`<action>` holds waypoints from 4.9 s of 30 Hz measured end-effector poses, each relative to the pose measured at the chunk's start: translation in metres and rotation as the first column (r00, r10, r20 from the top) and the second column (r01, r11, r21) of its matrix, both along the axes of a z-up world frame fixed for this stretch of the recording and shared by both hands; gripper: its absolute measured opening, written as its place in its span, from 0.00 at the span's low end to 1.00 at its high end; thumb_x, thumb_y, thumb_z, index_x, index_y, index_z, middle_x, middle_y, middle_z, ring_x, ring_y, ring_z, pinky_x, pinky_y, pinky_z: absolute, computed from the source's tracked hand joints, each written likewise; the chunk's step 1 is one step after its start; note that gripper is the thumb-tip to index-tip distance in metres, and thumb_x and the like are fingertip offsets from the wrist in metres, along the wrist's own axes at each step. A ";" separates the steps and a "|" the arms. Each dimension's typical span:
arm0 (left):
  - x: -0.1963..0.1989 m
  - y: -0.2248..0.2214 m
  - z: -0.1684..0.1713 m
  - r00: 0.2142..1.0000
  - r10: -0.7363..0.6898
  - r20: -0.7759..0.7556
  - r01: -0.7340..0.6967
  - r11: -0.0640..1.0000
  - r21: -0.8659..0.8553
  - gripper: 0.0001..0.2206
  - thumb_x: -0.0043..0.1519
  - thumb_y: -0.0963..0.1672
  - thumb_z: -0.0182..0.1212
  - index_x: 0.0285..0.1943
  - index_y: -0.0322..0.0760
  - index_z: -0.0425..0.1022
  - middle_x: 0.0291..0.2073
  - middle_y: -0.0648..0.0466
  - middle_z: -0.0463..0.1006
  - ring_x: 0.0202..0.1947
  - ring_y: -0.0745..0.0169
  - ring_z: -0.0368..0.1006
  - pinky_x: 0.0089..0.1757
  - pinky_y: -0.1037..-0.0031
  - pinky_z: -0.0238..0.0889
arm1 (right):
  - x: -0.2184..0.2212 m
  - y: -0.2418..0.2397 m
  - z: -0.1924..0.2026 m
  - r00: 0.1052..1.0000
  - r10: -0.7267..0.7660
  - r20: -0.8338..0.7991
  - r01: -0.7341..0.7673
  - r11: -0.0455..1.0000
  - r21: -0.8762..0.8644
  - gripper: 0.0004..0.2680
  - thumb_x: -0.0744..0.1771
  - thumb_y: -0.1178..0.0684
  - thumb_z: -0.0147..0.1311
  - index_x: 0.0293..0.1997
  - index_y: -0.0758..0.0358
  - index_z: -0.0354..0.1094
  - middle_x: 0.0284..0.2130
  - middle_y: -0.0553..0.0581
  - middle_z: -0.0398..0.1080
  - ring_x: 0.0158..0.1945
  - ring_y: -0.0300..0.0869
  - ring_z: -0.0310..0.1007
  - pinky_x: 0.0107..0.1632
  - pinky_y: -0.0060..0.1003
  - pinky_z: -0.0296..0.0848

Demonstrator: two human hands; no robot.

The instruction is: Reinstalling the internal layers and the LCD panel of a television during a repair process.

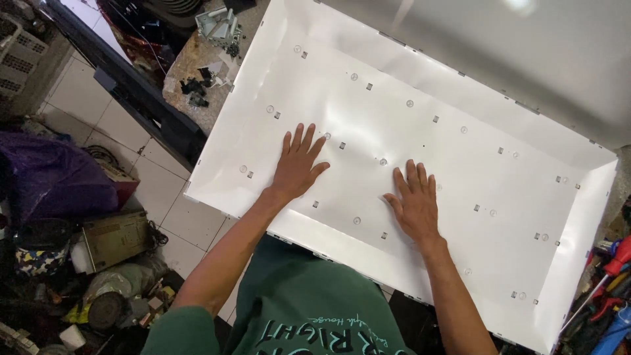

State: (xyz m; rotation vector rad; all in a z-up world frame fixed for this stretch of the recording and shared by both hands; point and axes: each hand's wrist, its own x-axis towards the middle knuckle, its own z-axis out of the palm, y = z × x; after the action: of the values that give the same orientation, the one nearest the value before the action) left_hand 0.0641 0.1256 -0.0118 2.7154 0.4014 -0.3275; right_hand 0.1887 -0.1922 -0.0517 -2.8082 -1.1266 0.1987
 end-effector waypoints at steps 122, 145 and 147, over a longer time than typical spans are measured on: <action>-0.040 -0.019 0.004 0.926 -0.127 0.356 0.187 0.972 -0.142 0.11 0.69 0.44 0.58 0.57 0.41 0.81 0.66 0.50 0.73 0.73 0.50 0.59 0.71 0.59 0.46 | -0.068 0.000 0.021 0.827 -0.478 -0.295 0.546 0.560 0.623 0.03 0.70 0.53 0.57 0.41 0.56 0.76 0.30 0.53 0.73 0.32 0.44 0.75 0.36 0.38 0.75; -0.043 -0.015 -0.001 0.917 -0.172 0.361 0.227 0.967 -0.115 0.10 0.69 0.44 0.58 0.57 0.42 0.81 0.67 0.52 0.72 0.74 0.52 0.58 0.71 0.59 0.46 | -0.068 0.010 0.010 0.892 -0.451 0.020 0.430 0.862 0.269 0.05 0.70 0.55 0.51 0.37 0.58 0.73 0.26 0.52 0.66 0.29 0.40 0.70 0.27 0.31 0.70; -0.042 -0.011 0.000 0.915 -0.157 0.373 0.229 0.960 -0.159 0.11 0.69 0.44 0.58 0.57 0.41 0.81 0.66 0.51 0.73 0.73 0.50 0.59 0.71 0.59 0.47 | -0.068 0.011 0.009 0.891 -0.453 -0.017 0.436 0.847 0.304 0.05 0.70 0.56 0.50 0.37 0.60 0.72 0.27 0.53 0.66 0.30 0.43 0.71 0.27 0.35 0.69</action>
State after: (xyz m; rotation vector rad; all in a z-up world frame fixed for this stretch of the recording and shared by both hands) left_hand 0.0223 0.1142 -0.0119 2.5445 -0.0066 0.0768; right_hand 0.1212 -0.1816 -0.0427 -2.7082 -0.4300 -0.0887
